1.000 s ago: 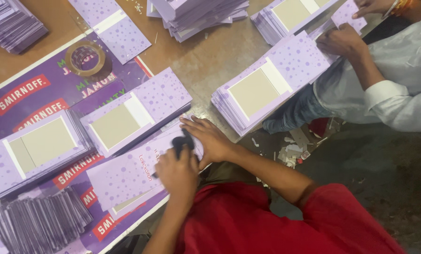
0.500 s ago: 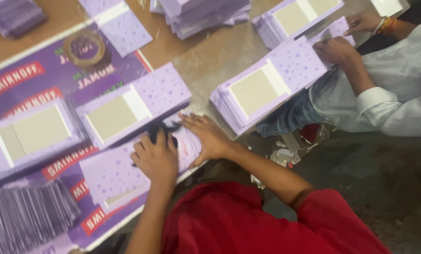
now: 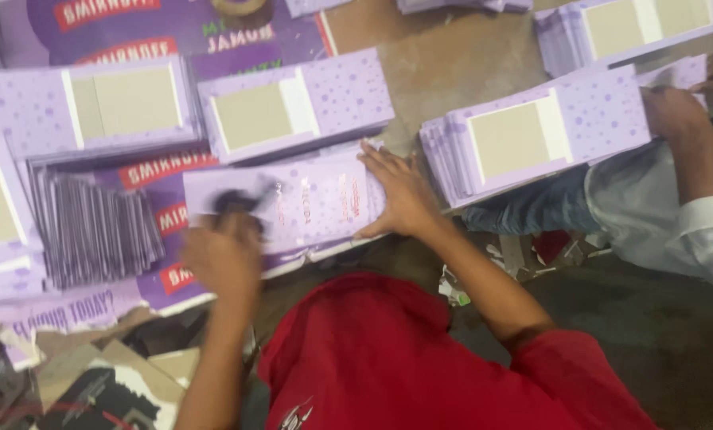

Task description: The person repeatedly folds purple paper cards in half and stacks them on the table. The person uses a black cloth to wipe the surface of the cards between folds. The person handles the cards one at a time and places the finished stacks on the table.

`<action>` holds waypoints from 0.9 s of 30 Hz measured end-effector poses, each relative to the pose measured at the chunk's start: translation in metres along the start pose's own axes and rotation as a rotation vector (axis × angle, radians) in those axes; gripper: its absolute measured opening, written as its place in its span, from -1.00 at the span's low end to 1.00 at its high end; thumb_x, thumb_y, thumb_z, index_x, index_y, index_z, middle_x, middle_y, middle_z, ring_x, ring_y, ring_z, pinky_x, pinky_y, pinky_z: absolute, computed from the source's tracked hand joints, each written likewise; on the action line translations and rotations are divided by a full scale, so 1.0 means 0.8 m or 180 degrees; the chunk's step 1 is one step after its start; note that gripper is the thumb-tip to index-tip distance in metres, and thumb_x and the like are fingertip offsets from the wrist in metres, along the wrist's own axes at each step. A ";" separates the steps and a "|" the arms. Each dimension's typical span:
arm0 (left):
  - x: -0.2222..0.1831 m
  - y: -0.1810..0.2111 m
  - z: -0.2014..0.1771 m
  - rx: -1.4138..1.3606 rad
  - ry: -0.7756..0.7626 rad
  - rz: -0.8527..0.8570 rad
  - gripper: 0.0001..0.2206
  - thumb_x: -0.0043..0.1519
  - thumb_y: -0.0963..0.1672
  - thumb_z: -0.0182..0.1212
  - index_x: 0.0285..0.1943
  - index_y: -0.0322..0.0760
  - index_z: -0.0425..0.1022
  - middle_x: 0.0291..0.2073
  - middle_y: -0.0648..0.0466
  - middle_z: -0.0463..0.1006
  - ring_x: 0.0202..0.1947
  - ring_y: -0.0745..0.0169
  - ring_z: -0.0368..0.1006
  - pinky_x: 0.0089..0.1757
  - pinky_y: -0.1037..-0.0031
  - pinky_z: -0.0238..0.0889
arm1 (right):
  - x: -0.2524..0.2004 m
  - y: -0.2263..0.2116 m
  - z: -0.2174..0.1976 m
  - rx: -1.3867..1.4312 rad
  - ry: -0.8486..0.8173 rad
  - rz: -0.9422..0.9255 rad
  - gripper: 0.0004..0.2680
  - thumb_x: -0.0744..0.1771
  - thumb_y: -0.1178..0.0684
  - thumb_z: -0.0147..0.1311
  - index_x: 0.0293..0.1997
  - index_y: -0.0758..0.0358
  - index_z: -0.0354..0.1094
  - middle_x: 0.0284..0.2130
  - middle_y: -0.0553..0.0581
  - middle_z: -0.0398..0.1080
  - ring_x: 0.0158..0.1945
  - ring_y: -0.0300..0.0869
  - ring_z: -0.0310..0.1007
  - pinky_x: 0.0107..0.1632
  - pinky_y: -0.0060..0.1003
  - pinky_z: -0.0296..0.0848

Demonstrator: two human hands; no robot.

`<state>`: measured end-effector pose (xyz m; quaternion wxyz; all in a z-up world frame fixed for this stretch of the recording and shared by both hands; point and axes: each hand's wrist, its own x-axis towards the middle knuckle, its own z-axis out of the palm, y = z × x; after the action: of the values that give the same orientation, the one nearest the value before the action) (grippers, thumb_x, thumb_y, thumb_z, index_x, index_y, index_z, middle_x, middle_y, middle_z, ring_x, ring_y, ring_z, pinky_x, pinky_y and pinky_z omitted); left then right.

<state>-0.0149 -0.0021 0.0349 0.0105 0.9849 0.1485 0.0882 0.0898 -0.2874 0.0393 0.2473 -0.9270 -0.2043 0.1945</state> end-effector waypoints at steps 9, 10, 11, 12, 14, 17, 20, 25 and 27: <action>-0.026 -0.060 -0.008 -0.0194 0.0629 -0.0335 -0.76 0.28 -0.04 0.38 0.05 -0.17 0.71 -0.08 -0.13 0.47 -0.06 -0.17 0.35 -0.07 0.08 0.20 | -0.006 -0.012 0.001 -0.0442 0.0313 -0.0139 0.00 -0.12 -0.34 0.57 0.38 0.26 0.07 0.45 0.33 -0.17 0.49 0.34 -0.26 0.43 0.43 -0.33; -0.028 -0.057 -0.009 -0.0300 0.0678 -0.0369 -0.75 0.29 -0.04 0.38 0.07 -0.18 0.71 -0.08 -0.13 0.47 -0.06 -0.18 0.35 -0.08 0.09 0.19 | -0.008 -0.013 0.002 -0.0464 0.0402 -0.0167 0.00 -0.12 -0.34 0.57 0.38 0.26 0.08 0.45 0.35 -0.19 0.49 0.35 -0.28 0.43 0.44 -0.35; -0.028 -0.056 -0.010 -0.0405 0.0726 -0.0402 -0.74 0.29 -0.04 0.38 0.09 -0.20 0.71 -0.08 -0.13 0.47 -0.05 -0.19 0.35 -0.08 0.09 0.19 | -0.010 -0.013 0.004 -0.0487 0.0492 -0.0195 0.00 -0.12 -0.33 0.57 0.38 0.27 0.08 0.45 0.38 -0.21 0.49 0.36 -0.31 0.43 0.45 -0.36; -0.028 -0.056 -0.011 -0.0489 0.0708 -0.0428 -0.74 0.29 -0.04 0.38 0.08 -0.20 0.70 -0.10 -0.14 0.46 -0.05 -0.18 0.35 -0.08 0.09 0.20 | -0.014 -0.012 0.007 -0.0505 0.0569 -0.0226 -0.01 -0.12 -0.33 0.56 0.38 0.28 0.09 0.46 0.41 -0.23 0.50 0.37 -0.33 0.43 0.47 -0.38; -0.029 -0.058 -0.014 -0.0656 0.0669 -0.0497 -0.74 0.28 -0.05 0.40 0.06 -0.22 0.70 -0.13 -0.14 0.45 -0.05 -0.18 0.36 -0.06 0.08 0.22 | -0.019 -0.006 0.016 -0.0444 0.0918 -0.0549 -0.06 -0.08 -0.27 0.57 0.34 0.34 0.10 0.40 0.46 -0.08 0.44 0.38 -0.15 0.40 0.48 -0.22; -0.031 -0.058 -0.019 -0.1116 0.0802 -0.0515 -0.75 0.29 -0.08 0.43 0.07 -0.26 0.69 -0.14 -0.15 0.43 -0.07 -0.17 0.35 -0.06 0.10 0.24 | -0.032 0.006 0.035 0.0239 0.1110 -0.0429 -0.31 0.12 -0.15 0.52 0.30 0.30 0.20 0.24 0.34 0.23 0.31 0.21 0.23 0.33 0.21 0.23; -0.046 -0.052 -0.033 -0.1457 0.1185 -0.0464 -0.77 0.28 -0.12 0.46 0.03 -0.32 0.65 -0.07 -0.14 0.44 0.00 -0.14 0.36 0.01 0.11 0.25 | -0.041 0.020 0.044 0.0692 0.1255 -0.1363 -0.72 0.28 0.18 0.32 0.06 0.20 0.35 0.09 0.05 0.48 0.18 -0.08 0.53 0.18 -0.15 0.54; -0.076 -0.028 -0.077 -0.1573 0.1891 0.0055 -0.74 0.19 -0.15 0.48 0.01 -0.36 0.62 -0.10 -0.16 0.40 -0.04 -0.15 0.34 -0.03 0.15 0.26 | -0.042 0.010 0.036 -0.0278 0.1655 -0.2169 -0.80 0.20 0.25 0.30 -0.15 0.20 0.55 0.12 0.04 0.43 0.26 0.01 0.35 0.14 -0.14 0.49; -0.075 -0.007 -0.089 -0.1616 0.1774 0.0396 -0.72 0.10 -0.14 0.51 -0.05 -0.31 0.63 -0.15 -0.13 0.42 -0.10 -0.14 0.35 -0.08 0.14 0.24 | -0.034 -0.003 0.029 -0.0215 0.0763 -0.1636 -0.74 0.18 0.30 0.20 -0.11 0.16 0.59 0.25 0.12 0.44 0.39 0.11 0.28 0.24 -0.11 0.48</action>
<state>-0.0859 -0.0146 0.0942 0.2080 0.8963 0.0590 0.3871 0.0556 -0.2898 0.0288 0.2798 -0.8689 -0.4083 0.0076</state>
